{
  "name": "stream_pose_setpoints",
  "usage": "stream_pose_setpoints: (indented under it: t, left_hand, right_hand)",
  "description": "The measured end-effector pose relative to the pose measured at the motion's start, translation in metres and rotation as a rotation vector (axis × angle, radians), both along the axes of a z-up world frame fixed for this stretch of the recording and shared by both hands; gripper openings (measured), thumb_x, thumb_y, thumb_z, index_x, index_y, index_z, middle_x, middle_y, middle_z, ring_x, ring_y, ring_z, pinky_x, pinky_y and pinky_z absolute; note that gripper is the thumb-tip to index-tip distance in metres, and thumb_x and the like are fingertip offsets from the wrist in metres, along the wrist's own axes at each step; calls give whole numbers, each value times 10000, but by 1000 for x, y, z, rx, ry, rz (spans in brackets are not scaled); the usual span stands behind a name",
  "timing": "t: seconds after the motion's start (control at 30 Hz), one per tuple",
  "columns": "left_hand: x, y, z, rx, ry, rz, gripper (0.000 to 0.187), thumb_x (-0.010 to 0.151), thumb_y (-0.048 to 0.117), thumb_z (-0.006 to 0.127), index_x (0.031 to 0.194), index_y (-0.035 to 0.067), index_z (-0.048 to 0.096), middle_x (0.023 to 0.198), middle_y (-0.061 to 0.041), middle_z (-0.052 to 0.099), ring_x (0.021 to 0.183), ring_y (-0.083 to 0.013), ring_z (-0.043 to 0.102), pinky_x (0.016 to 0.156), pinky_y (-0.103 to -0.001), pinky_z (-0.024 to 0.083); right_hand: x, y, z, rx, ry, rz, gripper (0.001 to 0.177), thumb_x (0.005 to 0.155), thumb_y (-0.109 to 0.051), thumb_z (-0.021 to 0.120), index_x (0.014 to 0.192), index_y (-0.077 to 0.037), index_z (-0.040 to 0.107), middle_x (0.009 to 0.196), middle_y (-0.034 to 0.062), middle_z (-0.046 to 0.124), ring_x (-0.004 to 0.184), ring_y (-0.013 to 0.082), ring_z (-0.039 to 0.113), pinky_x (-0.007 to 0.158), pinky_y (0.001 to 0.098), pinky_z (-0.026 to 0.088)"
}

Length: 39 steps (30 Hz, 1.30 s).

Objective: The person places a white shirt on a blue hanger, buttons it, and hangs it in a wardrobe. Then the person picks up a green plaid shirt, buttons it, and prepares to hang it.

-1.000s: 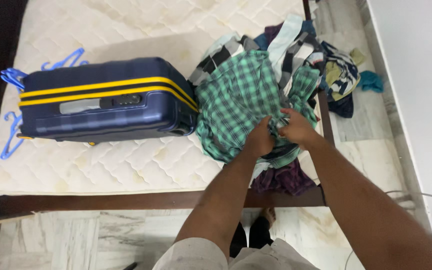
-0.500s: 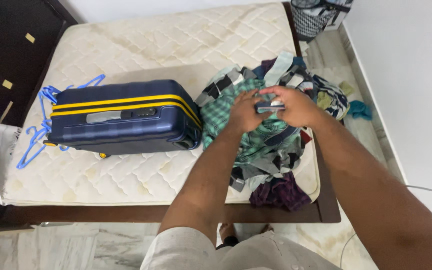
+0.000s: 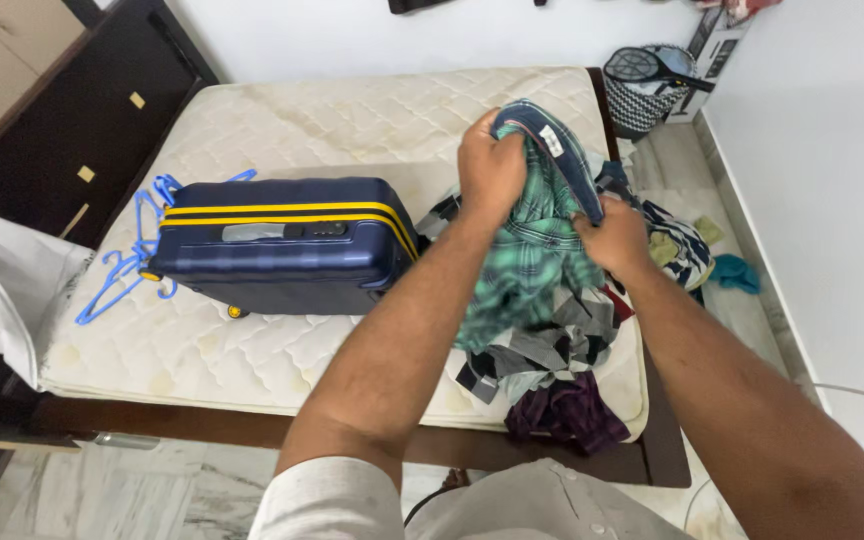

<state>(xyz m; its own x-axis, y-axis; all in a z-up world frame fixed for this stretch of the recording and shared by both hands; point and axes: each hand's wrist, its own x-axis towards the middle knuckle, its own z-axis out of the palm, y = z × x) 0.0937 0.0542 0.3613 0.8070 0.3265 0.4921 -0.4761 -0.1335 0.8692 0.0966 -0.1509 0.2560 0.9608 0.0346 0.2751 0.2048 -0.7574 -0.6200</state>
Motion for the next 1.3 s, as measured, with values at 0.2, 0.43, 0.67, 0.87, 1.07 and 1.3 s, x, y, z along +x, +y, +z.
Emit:
stream_pose_setpoints:
  t: [0.2, 0.43, 0.67, 0.87, 1.07, 1.3]
  left_hand:
    - [-31, 54, 25, 147, 66, 192, 160, 881, 156, 624, 941, 45, 720, 806, -128, 755, 749, -241, 729, 714, -362, 543]
    - [-41, 130, -5, 144, -209, 101, 472, 837, 42, 577, 1306, 83, 621, 1058, -64, 703, 975, -191, 664, 890, -328, 502]
    - [-44, 205, -29, -281, 143, -231, 277, 972, 118, 557, 1134, 1, 749, 1016, -55, 780, 941, -162, 686, 866, -310, 529]
    - [-103, 252, -3, 345, 233, 159, 375, 913, 339, 673, 1116, 34, 754, 937, -148, 786, 905, -265, 738, 829, -399, 558]
    - [-162, 305, 7, 793, 415, 224, 624, 815, 562, 776, 1145, 35, 727, 967, -228, 754, 957, -378, 731, 851, -455, 559]
    - [-186, 386, -25, 985, 556, 209, 555, 695, 388, 856, 1145, 89, 729, 1043, -206, 750, 995, -380, 721, 882, -461, 565]
  right_hand:
    - [27, 3, -2, 699, 340, 14, 202, 958, -136, 730, 1150, -77, 704, 1000, 51, 729, 799, 172, 662, 660, 318, 542]
    - [30, 29, 70, 1125, 222, 141, 154, 948, -15, 659, 1097, -4, 693, 990, 89, 742, 799, 166, 729, 701, 326, 618]
    - [16, 75, 116, 670, -231, 317, 218, 937, 83, 754, 1149, 33, 741, 1073, 113, 763, 893, 141, 704, 787, 286, 567]
    - [1, 143, 120, 856, -39, 398, 294, 1013, -83, 608, 1293, -138, 676, 1002, -10, 709, 743, 83, 606, 573, 262, 456]
    - [-1, 193, 87, 943, 302, 377, 178, 1090, -213, 555, 1147, -108, 687, 860, 12, 672, 602, 124, 539, 466, 309, 373]
    - [9, 251, 42, 585, 222, 339, 228, 1047, -222, 572, 1053, -34, 701, 884, 84, 713, 686, 229, 633, 578, 380, 505]
